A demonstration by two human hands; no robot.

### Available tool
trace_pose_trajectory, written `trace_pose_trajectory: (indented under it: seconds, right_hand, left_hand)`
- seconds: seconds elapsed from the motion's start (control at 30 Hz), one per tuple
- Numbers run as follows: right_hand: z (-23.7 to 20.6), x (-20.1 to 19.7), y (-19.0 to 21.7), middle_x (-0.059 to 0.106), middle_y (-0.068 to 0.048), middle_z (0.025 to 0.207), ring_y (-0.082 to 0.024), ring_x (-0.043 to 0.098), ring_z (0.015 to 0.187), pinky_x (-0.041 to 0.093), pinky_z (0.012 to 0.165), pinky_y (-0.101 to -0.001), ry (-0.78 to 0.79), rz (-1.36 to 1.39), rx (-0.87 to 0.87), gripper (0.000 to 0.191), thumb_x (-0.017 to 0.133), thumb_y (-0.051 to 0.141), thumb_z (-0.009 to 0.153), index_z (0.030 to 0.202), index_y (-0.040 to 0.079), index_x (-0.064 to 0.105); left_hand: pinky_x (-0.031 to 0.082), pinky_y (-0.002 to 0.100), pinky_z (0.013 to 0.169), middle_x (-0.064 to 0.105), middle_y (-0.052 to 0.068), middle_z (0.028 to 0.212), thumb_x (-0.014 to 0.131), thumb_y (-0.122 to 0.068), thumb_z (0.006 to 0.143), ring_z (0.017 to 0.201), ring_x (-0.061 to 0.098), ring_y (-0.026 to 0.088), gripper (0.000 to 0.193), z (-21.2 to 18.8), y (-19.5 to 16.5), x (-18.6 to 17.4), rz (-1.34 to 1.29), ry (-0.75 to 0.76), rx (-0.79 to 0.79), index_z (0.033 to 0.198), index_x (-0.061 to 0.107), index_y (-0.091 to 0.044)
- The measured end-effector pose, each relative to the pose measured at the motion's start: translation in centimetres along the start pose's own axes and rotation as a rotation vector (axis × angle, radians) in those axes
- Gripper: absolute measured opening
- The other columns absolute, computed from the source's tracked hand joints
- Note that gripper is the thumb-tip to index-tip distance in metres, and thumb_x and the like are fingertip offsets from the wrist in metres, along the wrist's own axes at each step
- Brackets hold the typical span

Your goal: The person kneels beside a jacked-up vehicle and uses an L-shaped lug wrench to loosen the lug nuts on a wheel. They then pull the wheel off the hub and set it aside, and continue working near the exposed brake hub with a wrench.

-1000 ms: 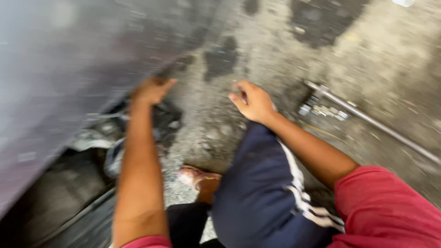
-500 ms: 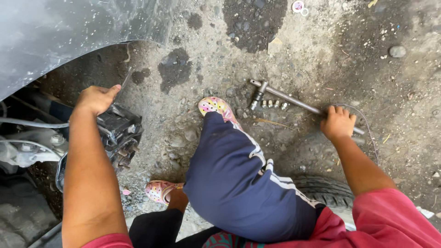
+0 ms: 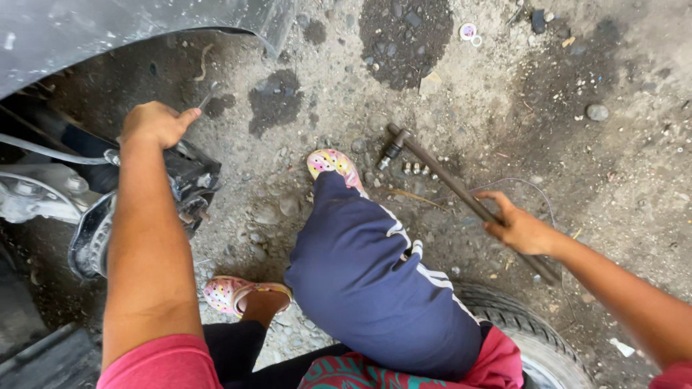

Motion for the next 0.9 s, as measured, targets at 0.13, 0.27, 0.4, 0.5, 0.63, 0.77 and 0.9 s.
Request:
trace_pose_trajectory:
  seconds: [0.13, 0.27, 0.4, 0.5, 0.63, 0.77, 0.9]
  right_hand:
    - [-0.9, 0.7, 6.8, 0.063, -0.009, 0.075, -0.017, 0.058, 0.06, 0.051, 0.057, -0.0345, 0.113, 0.481, -0.035, 0.074, 0.063, 0.019, 0.091, 0.156, 0.027, 0.029]
    - [3.5, 3.9, 7.1, 0.057, -0.001, 0.073, -0.013, 0.05, 0.056, 0.042, 0.046, -0.0307, 0.096, 0.819, 0.099, 0.071, 0.061, 0.02, 0.091, 0.155, 0.024, 0.032]
    - [10.7, 7.5, 3.6, 0.058, -0.003, 0.077, -0.015, 0.047, 0.056, 0.04, 0.048, -0.0363, -0.013, 0.772, 0.161, 0.048, 0.064, 0.031, 0.098, 0.136, 0.002, 0.057]
    - [12.1, 7.1, 1.8, 0.071, -0.015, 0.081, -0.024, 0.067, 0.071, 0.054, 0.067, -0.044, -0.339, 0.229, -0.019, 0.044, 0.058, 0.041, 0.102, 0.115, 0.001, 0.068]
    - [8.1, 8.4, -1.6, 0.071, -0.024, 0.091, -0.038, 0.066, 0.087, 0.051, 0.077, -0.0479, -0.505, 0.057, -0.007, 0.051, 0.056, 0.05, 0.103, 0.113, 0.001, 0.068]
    - [2.2, 8.3, -2.6, 0.071, -0.022, 0.086, -0.035, 0.07, 0.079, 0.052, 0.074, -0.0446, -0.46, 0.182, 0.045, 0.054, 0.055, 0.052, 0.096, 0.118, 0.003, 0.066]
    - [0.0, 7.6, -2.8, 0.069, -0.019, 0.08, -0.032, 0.067, 0.074, 0.051, 0.071, -0.0442, -0.382, 0.183, 0.052, 0.05, 0.054, 0.05, 0.097, 0.113, 0.004, 0.066]
  left_hand:
    - [0.05, 0.05, 0.099, 0.07, 0.024, 0.121, 0.057, -0.073, 0.096, 0.115, 0.064, 0.045, 0.07, -0.2, -0.4, -0.3, 0.046, -0.038, 0.053, 0.112, 0.08, -0.009]
    - [0.05, 0.05, 0.099, 0.07, 0.023, 0.123, 0.06, -0.071, 0.094, 0.117, 0.064, 0.044, 0.068, -0.6, -0.5, -0.8, 0.003, -0.034, 0.02, 0.113, 0.079, -0.009]
    - [0.049, 0.05, 0.1, 0.068, 0.023, 0.125, 0.062, -0.071, 0.091, 0.119, 0.062, 0.044, 0.068, -1.0, -0.3, -1.5, -0.029, -0.046, -0.028, 0.114, 0.078, -0.01]
    - [0.049, 0.051, 0.1, 0.069, 0.024, 0.125, 0.061, -0.072, 0.093, 0.119, 0.063, 0.045, 0.069, -1.0, -0.2, -1.1, -0.018, -0.027, -0.024, 0.114, 0.079, -0.008]
    - [0.05, 0.051, 0.099, 0.068, 0.024, 0.125, 0.061, -0.072, 0.092, 0.119, 0.063, 0.045, 0.069, -0.5, 0.3, -0.6, -0.028, -0.024, -0.034, 0.115, 0.079, -0.009]
    - [0.05, 0.051, 0.1, 0.069, 0.024, 0.125, 0.057, -0.074, 0.095, 0.119, 0.063, 0.045, 0.072, 0.0, 0.2, -0.1, 0.031, -0.017, 0.008, 0.114, 0.079, -0.008]
    - [0.049, 0.051, 0.1, 0.069, 0.023, 0.125, 0.058, -0.074, 0.094, 0.119, 0.063, 0.045, 0.07, 0.4, 0.0, 0.1, 0.026, -0.028, 0.023, 0.115, 0.078, -0.01]
Point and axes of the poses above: each hand's wrist, its own z-axis towards the middle knuckle, its own x-axis out of the palm, y = z × x, the point moved 8 cm from there along z, towards the middle knuckle
